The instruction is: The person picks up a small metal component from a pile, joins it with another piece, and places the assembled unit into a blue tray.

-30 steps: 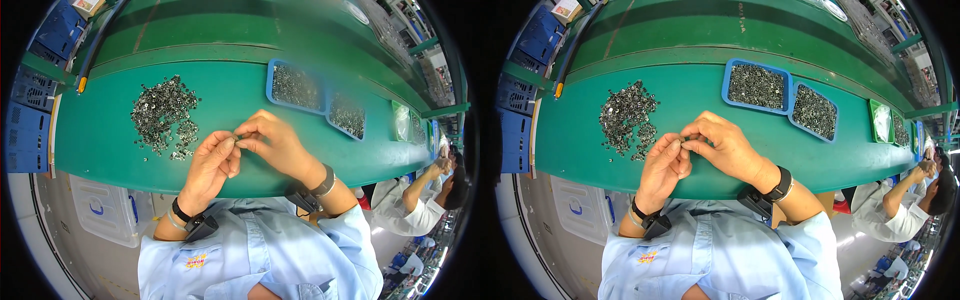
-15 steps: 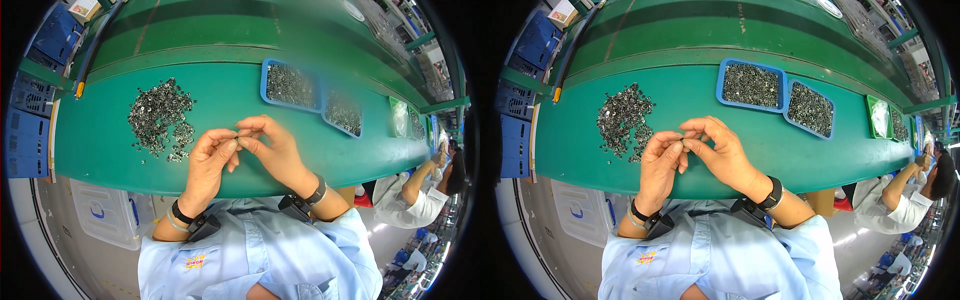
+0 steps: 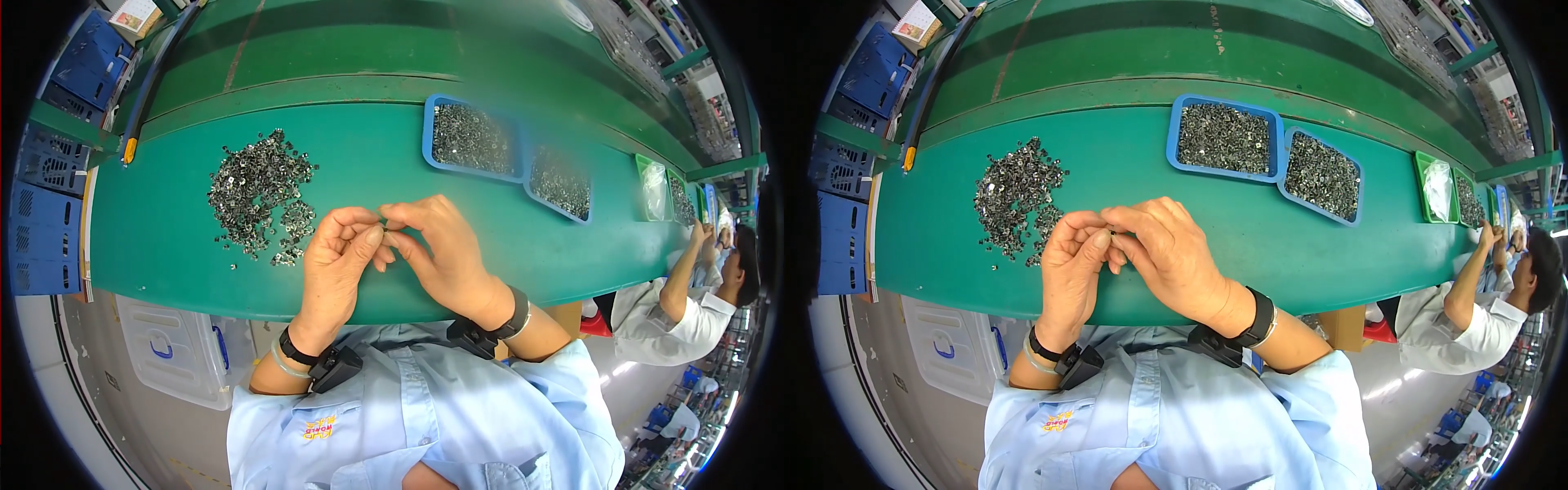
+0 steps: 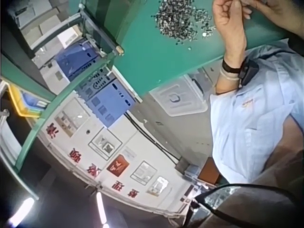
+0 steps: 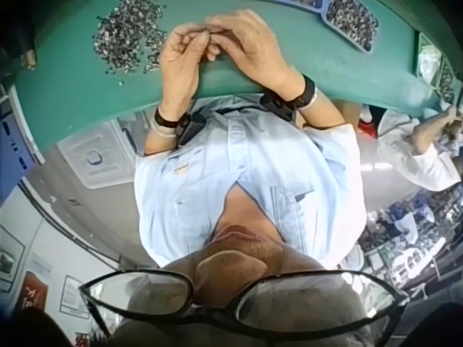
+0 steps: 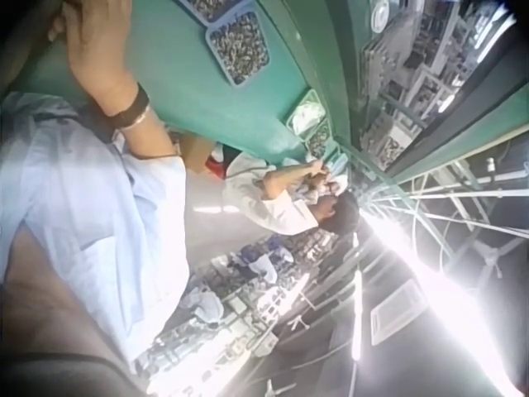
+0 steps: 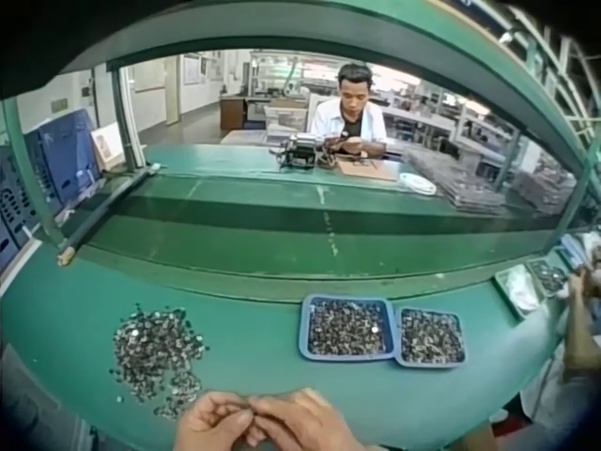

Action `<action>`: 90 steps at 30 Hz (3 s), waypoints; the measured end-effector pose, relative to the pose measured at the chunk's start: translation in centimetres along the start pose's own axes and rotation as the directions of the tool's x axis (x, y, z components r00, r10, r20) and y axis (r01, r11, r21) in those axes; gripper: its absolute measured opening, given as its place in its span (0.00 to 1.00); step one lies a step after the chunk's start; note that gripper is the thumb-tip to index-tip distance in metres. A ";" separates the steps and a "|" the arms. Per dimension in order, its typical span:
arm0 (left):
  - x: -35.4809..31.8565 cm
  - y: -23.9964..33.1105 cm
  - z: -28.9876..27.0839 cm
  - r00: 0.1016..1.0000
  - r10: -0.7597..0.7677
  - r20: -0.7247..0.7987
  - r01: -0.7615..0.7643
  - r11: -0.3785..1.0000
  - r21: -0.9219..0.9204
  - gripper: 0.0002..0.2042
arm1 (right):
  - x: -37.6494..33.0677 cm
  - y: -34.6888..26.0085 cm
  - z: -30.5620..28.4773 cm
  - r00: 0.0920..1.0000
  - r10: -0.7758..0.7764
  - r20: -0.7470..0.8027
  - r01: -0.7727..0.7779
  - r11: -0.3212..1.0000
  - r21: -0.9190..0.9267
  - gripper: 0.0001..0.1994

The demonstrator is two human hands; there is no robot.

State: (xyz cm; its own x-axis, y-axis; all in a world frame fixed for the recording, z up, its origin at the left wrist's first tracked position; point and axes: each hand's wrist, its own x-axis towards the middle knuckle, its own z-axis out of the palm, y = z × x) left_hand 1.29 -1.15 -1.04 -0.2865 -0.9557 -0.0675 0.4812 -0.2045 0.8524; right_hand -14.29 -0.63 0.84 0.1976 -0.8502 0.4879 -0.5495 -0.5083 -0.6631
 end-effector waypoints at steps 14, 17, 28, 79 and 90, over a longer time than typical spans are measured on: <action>-0.4 0.6 -0.3 0.985 -0.128 0.112 0.128 0.992 0.009 0.09 | -0.1 0.3 -1.3 0.999 -0.007 0.051 0.001 0.992 0.124 0.10; -0.5 0.6 -0.8 0.975 -0.166 0.148 0.174 0.984 -0.040 0.08 | -0.2 0.3 -1.2 0.999 -0.010 0.041 0.006 0.995 0.102 0.10; -0.5 0.6 -0.9 0.956 -0.251 0.149 0.268 0.958 -0.106 0.09 | -0.5 0.3 -0.8 1.000 -0.015 0.017 0.014 0.994 0.107 0.09; -0.7 -0.7 0.4 0.916 -0.216 0.338 0.376 0.753 -0.540 0.07 | -1.0 0.3 -0.8 0.996 -0.019 -0.084 0.040 0.965 0.258 0.09; -0.3 -0.1 0.3 0.882 -0.212 0.422 0.407 0.795 -0.450 0.06 | -0.7 0.3 -1.6 0.991 -0.127 -0.042 0.133 0.969 0.210 0.09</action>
State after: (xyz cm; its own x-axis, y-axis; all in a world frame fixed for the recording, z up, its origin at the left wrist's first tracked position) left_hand 1.09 -0.83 -0.91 -0.7040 -0.7098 -0.0220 0.6387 -0.6465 0.4173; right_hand -15.89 0.06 1.15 0.2313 -0.7721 0.5919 -0.3357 -0.6344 -0.6963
